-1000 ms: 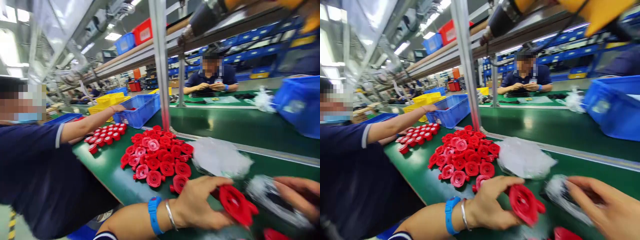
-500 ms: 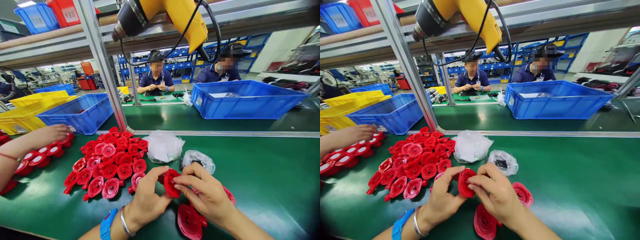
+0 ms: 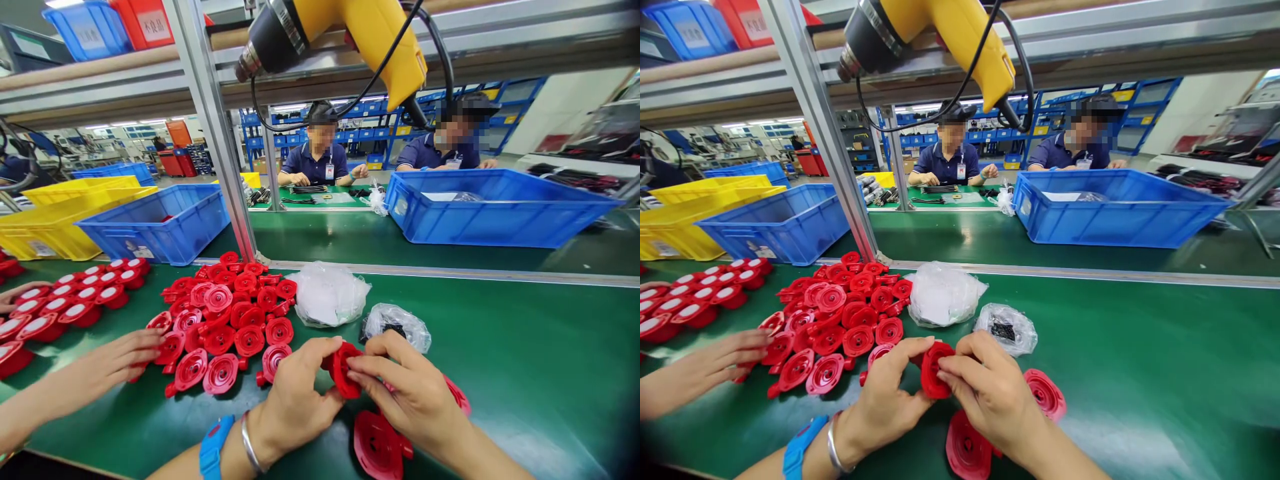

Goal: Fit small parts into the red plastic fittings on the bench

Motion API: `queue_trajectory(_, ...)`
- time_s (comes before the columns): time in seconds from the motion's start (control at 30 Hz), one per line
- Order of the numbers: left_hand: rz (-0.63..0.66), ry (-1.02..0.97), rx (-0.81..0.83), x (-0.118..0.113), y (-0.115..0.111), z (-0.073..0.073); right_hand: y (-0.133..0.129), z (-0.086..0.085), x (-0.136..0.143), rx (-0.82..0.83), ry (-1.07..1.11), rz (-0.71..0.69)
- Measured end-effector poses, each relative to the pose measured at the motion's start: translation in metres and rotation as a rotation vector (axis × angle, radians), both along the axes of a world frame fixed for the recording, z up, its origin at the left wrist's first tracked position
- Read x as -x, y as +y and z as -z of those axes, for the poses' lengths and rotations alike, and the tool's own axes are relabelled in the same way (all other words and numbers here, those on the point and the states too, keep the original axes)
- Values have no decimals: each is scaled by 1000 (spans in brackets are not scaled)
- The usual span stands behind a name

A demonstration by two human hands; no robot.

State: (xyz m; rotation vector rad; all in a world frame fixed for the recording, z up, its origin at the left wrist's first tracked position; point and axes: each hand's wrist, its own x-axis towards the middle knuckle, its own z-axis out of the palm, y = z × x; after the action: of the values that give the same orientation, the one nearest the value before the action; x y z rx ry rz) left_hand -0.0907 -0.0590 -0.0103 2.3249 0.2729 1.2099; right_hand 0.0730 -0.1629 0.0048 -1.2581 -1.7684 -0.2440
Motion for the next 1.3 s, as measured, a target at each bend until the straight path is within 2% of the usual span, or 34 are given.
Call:
queue_trajectory(0.27,-14,34,62,0,-1,3,2,0,5,-46,-67,31)
queue_trajectory(0.5,-30,49,129,1,-4,-1,2,-3,11,-64,-56,40)
queue_trajectory(0.7,-12,55,260,1,-2,-5,1,-3,6,109,105,-10)
queue_trajectory(0.93,31,72,242,2,-3,-5,2,-3,-5,368,349,-27)
queue_trajectory(1.17,35,111,361,-1,1,-2,5,-4,-8,398,388,-15)
queue_trajectory(1.3,31,130,327,-1,2,-1,2,-8,-11,367,304,46)
